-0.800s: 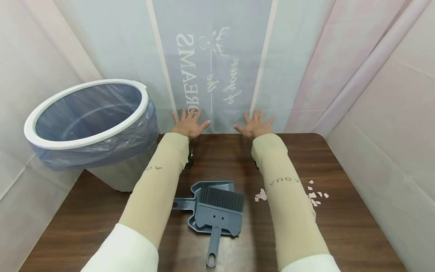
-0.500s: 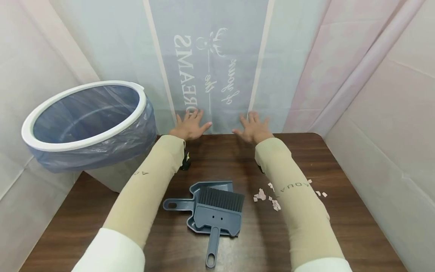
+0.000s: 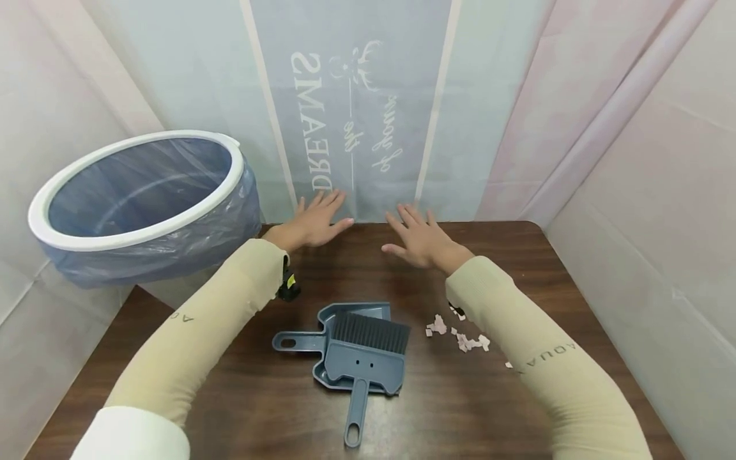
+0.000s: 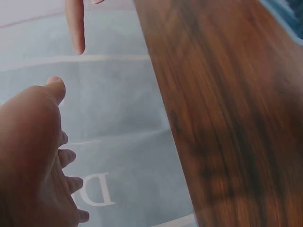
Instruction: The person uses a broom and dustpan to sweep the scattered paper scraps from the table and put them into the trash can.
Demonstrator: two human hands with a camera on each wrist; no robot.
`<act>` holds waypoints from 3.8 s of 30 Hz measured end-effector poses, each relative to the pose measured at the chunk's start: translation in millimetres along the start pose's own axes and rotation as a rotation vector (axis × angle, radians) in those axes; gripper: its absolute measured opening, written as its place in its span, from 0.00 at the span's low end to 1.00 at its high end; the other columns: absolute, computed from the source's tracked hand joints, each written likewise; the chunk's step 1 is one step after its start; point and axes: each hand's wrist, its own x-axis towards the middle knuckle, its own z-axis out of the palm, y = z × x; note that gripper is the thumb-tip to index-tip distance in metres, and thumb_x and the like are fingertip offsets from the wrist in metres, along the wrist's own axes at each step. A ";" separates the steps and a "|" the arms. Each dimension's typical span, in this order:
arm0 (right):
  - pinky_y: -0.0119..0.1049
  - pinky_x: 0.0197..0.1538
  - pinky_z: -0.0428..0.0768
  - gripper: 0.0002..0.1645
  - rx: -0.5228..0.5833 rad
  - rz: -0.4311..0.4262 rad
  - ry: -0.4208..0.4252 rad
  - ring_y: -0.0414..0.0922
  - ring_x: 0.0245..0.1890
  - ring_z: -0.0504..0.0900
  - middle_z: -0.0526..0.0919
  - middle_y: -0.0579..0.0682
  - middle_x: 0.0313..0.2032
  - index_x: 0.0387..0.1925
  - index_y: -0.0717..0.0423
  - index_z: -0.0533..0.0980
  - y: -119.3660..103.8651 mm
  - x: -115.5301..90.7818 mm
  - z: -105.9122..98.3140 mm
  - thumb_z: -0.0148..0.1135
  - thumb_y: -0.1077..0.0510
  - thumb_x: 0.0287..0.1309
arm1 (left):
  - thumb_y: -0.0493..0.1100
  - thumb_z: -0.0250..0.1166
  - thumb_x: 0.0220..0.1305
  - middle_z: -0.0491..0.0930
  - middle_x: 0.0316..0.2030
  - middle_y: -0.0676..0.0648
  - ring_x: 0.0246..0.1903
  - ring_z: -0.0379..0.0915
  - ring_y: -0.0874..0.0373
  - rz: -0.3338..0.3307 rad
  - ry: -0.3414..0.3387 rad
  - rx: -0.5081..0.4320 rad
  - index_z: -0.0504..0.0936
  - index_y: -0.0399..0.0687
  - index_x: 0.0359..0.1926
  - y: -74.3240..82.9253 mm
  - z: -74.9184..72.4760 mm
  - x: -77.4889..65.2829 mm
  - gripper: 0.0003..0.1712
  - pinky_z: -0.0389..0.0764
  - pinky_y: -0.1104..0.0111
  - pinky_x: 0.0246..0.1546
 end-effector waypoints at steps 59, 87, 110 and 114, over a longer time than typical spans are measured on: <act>0.39 0.69 0.69 0.24 -0.449 -0.959 0.346 0.41 0.65 0.75 0.79 0.45 0.62 0.66 0.43 0.74 -147.5 -135.1 106.7 0.47 0.49 0.73 | 0.45 0.66 0.71 0.80 0.55 0.44 0.57 0.76 0.49 0.248 0.034 -0.258 0.75 0.39 0.66 -26.1 124.0 -170.2 0.27 0.77 0.53 0.58; 0.38 0.56 0.82 0.23 -0.194 -0.804 0.616 0.50 0.60 0.80 0.82 0.55 0.58 0.58 0.55 0.77 -124.7 -136.0 106.3 0.34 0.60 0.81 | 0.43 0.68 0.69 0.82 0.55 0.46 0.53 0.77 0.51 0.230 0.116 -0.222 0.79 0.41 0.62 -20.9 142.8 -170.2 0.24 0.78 0.53 0.55; 0.32 0.50 0.83 0.17 0.341 -0.533 0.811 0.51 0.41 0.88 0.86 0.55 0.44 0.47 0.65 0.76 -99.8 -125.9 55.1 0.45 0.57 0.78 | 0.40 0.68 0.68 0.82 0.53 0.46 0.49 0.77 0.52 0.274 0.162 -0.167 0.79 0.37 0.61 -18.7 148.4 -169.3 0.23 0.79 0.54 0.51; 0.29 0.38 0.83 0.19 0.374 -0.425 0.900 0.47 0.32 0.85 0.86 0.58 0.40 0.45 0.68 0.76 -88.4 -130.1 39.7 0.48 0.54 0.78 | 0.40 0.68 0.68 0.82 0.53 0.46 0.49 0.77 0.52 0.280 0.166 -0.163 0.79 0.38 0.61 -19.4 148.4 -169.2 0.23 0.79 0.54 0.51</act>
